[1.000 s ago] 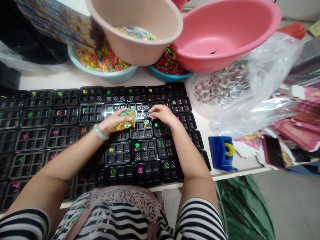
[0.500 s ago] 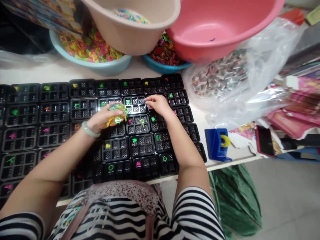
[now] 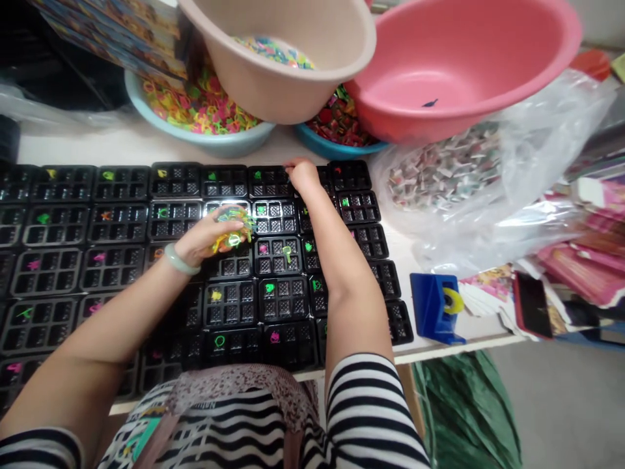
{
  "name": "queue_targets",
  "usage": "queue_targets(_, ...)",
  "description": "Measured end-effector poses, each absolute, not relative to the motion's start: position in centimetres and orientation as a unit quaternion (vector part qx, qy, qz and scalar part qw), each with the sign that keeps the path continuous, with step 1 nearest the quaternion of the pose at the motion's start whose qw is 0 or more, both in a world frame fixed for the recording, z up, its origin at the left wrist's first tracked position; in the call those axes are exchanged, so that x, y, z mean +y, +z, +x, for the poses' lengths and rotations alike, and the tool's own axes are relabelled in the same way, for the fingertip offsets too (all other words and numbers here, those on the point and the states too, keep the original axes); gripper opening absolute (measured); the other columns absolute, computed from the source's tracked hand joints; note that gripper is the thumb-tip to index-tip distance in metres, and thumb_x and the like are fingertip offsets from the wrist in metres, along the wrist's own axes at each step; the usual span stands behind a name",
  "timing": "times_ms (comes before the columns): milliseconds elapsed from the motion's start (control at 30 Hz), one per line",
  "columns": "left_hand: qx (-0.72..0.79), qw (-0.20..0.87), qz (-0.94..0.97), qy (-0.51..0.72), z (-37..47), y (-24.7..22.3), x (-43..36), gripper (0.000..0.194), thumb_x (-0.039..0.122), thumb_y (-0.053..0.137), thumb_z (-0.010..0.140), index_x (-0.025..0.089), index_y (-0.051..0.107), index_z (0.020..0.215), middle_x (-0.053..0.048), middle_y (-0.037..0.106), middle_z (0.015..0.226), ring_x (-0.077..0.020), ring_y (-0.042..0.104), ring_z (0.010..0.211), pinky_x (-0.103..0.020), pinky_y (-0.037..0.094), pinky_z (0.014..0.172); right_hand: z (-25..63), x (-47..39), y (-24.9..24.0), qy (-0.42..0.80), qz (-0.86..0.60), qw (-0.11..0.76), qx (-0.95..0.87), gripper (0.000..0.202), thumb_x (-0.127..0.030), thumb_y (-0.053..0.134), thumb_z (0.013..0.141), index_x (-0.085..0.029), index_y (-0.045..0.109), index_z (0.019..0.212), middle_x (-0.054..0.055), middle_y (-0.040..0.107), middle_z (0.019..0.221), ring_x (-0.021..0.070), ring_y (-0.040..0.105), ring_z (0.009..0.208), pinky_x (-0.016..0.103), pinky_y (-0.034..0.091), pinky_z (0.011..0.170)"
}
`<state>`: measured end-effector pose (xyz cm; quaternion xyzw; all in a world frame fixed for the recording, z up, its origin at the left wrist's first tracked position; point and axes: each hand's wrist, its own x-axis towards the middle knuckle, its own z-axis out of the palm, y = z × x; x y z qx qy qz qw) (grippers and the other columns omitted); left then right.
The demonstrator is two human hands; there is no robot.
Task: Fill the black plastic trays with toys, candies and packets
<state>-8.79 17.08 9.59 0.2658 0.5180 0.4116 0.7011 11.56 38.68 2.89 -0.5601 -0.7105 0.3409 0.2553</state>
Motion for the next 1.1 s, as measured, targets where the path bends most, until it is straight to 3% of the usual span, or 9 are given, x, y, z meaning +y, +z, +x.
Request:
queue_targets(300,0.520,0.700,0.234,0.430,-9.2,9.4,17.3,0.052,0.015,0.087,0.067,0.018,0.064,0.113,-0.002,0.075,0.084,-0.0129,0.069,0.062,-0.018,0.048,0.047,13.5,34.1,3.6,0.350,-0.528,0.264,-0.727,0.024,-0.019,0.066,0.086,-0.017,0.076,0.107,0.008,0.076,0.095,0.0251,0.072,0.091,0.048,0.057,0.099)
queue_targets(433,0.513,0.708,0.240,0.421,-8.7,9.2,17.2,0.052,0.018,0.088,0.068,0.018,0.063,0.114,-0.003,0.075,0.085,-0.0135,0.069,0.061,-0.016,0.043,0.043,13.5,30.0,4.1,0.338,-0.514,0.255,-0.746,0.021,-0.014,0.065,0.084,-0.022,0.078,0.099,0.006,0.077,0.103,0.0243,0.071,0.100,0.045,0.054,0.102)
queue_targets(633,0.512,0.710,0.253,0.411,-8.5,9.5,16.7,0.051,0.019,0.088,0.069,0.018,0.062,0.113,-0.002,0.074,0.081,-0.0128,0.067,0.056,-0.014,0.034,0.037,16.3,25.7,5.6,0.331,-0.520,0.275,-0.737,0.018,-0.015,0.066,0.090,-0.023,0.078,0.100,0.006,0.076,0.107,0.0235,0.070,0.101,0.041,0.053,0.098)
queue_targets(767,0.515,0.711,0.254,0.406,-8.1,9.6,16.4,0.052,0.018,0.087,0.068,0.017,0.060,0.113,-0.002,0.073,0.083,-0.0130,0.068,0.057,-0.014,0.036,0.037,18.2,21.0,6.2,0.327,-0.495,0.186,-0.784,0.013,-0.025,0.071,0.091,-0.022,0.078,0.102,0.005,0.074,0.098,0.0209,0.068,0.088,0.038,0.054,0.086)
queue_targets(900,0.502,0.717,0.263,0.407,-7.0,9.6,16.2,0.052,0.019,0.088,0.069,0.017,0.059,0.112,-0.002,0.072,0.081,-0.0135,0.068,0.055,-0.014,0.033,0.035,17.7,17.4,5.9,0.261,-0.505,0.118,-0.814,0.017,-0.030,0.077,0.090,-0.021,0.077,0.104,0.009,0.072,0.104,0.0257,0.067,0.100,0.040,0.052,0.090)
queue_targets(1100,0.492,0.728,0.261,0.400,-5.9,9.8,15.8,0.052,0.020,0.090,0.068,0.017,0.058,0.110,-0.002,0.072,0.078,-0.0147,0.070,0.056,-0.013,0.031,0.034,17.0,16.9,5.7,0.308,-0.563,0.115,-0.758,0.005,-0.023,0.073,0.091,-0.020,0.073,0.094,0.006,0.072,0.095,0.0198,0.066,0.083,0.033,0.049,0.078)
